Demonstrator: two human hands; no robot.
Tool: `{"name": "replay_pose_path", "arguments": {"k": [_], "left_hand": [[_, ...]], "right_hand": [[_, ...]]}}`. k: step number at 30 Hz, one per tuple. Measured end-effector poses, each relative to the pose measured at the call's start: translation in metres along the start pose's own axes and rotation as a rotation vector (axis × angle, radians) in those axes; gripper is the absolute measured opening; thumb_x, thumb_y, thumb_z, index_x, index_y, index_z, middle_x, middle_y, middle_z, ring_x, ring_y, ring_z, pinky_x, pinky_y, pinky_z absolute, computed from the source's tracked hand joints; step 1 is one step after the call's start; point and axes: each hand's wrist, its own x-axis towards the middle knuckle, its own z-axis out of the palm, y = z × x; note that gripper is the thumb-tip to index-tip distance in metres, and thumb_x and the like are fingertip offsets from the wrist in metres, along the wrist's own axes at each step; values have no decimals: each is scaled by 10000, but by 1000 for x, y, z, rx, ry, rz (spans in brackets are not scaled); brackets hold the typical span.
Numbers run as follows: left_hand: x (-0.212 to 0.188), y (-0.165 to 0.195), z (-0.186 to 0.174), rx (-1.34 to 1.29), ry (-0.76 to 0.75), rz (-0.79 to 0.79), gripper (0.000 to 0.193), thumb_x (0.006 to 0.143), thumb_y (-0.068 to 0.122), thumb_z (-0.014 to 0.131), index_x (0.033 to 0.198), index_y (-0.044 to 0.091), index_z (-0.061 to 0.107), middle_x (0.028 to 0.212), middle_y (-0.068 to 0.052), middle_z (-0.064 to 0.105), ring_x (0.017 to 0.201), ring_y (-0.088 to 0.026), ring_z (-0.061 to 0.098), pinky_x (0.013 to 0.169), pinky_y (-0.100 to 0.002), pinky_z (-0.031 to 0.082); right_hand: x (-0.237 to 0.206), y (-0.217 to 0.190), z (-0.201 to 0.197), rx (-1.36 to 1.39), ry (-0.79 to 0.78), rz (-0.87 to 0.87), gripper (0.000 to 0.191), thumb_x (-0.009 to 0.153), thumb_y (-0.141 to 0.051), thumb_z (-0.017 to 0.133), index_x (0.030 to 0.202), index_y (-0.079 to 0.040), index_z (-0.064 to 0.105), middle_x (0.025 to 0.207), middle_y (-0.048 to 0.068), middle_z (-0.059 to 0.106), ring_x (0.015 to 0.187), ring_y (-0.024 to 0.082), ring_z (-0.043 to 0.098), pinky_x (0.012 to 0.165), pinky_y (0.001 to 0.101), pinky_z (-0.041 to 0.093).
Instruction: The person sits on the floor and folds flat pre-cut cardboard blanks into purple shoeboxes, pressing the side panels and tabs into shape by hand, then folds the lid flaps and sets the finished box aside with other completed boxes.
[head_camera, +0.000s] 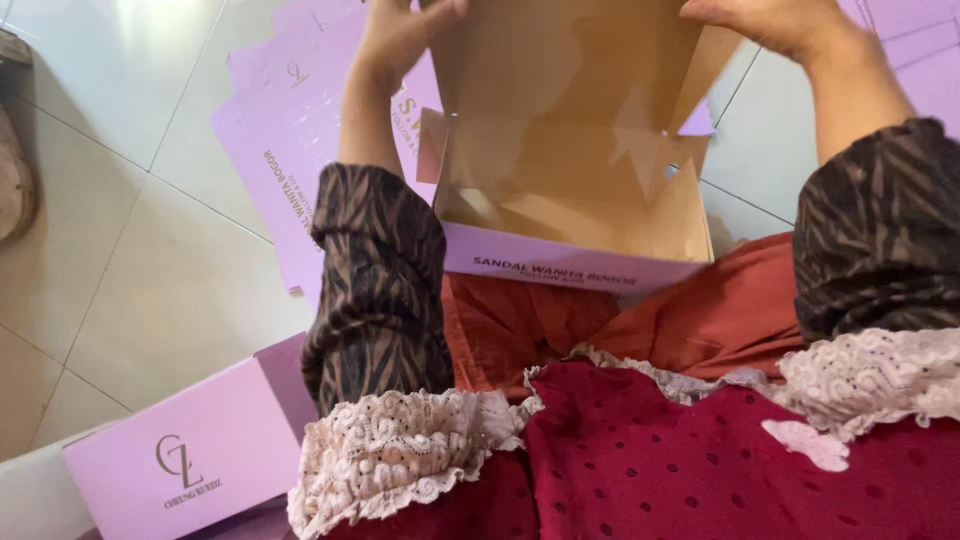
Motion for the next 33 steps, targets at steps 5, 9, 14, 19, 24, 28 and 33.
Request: {"name": "replay_pose_path", "arguments": {"k": [5, 9, 14, 19, 24, 28, 33], "left_hand": [[-43, -26, -13, 194, 131, -176, 1060, 819, 518, 907, 1542, -37, 364, 1525, -303, 432, 1427, -373, 436, 1125, -463, 452], [-82, -15, -31, 154, -50, -764, 1149, 711, 795, 620, 1561, 70, 350, 1491, -225, 501, 1331, -396, 550, 991, -594, 491], [-92, 8, -21, -110, -196, -820, 1085, 704, 842, 544, 1563, 204, 359, 1502, -172, 440, 1223, -425, 630, 957, -570, 518], [-81, 16, -6, -190, -183, -720, 789, 773, 390, 699, 1490, 203, 431, 1373, -156, 603, 1117, -312, 653, 865, -514, 563], [-85, 1, 27, -118, 15, -497, 624, 834, -19, 614, 1440, 110, 537, 1247, -130, 715, 1074, -222, 702, 875, -357, 578], [-91, -10, 38, -170, 179, -475, 579, 854, -61, 524, 1416, 67, 581, 1156, -177, 741, 1029, -254, 711, 859, -348, 587], [-91, -23, 70, -119, 451, -449, 630, 831, -68, 446, 1437, 55, 566, 1209, -181, 720, 1086, -265, 704, 905, -347, 564]], "right_hand": [[-26, 38, 10, -177, 407, -6, 521, 952, -342, 803, 1254, 65, 683, 1224, 192, 717, 1159, 289, 691, 976, 389, 541], [-52, 41, 1, -403, 161, 414, 880, 811, -524, 911, 1269, 143, 565, 1203, 313, 627, 1065, 420, 624, 848, 498, 517], [-65, 5, 13, -40, -623, 1124, 826, 875, -791, 572, 1302, -84, 568, 1288, 214, 632, 1143, 398, 640, 961, 509, 524], [-33, -17, 20, 152, -414, 827, 653, 942, -618, 566, 1261, -55, 652, 1217, 98, 693, 1112, 267, 631, 946, 431, 513], [-29, -3, 34, 158, -109, 640, 537, 1006, -532, 628, 1210, -37, 665, 1167, 128, 694, 1102, 260, 647, 953, 406, 518], [-36, -17, 27, -281, 232, 141, 441, 1086, -395, 663, 1296, -8, 665, 1326, 203, 639, 1278, 344, 567, 1092, 505, 410], [-50, -102, 48, -436, 282, -235, 409, 1060, -359, 696, 1324, -47, 692, 1542, 217, 558, 1427, 390, 484, 1198, 530, 338]]}}
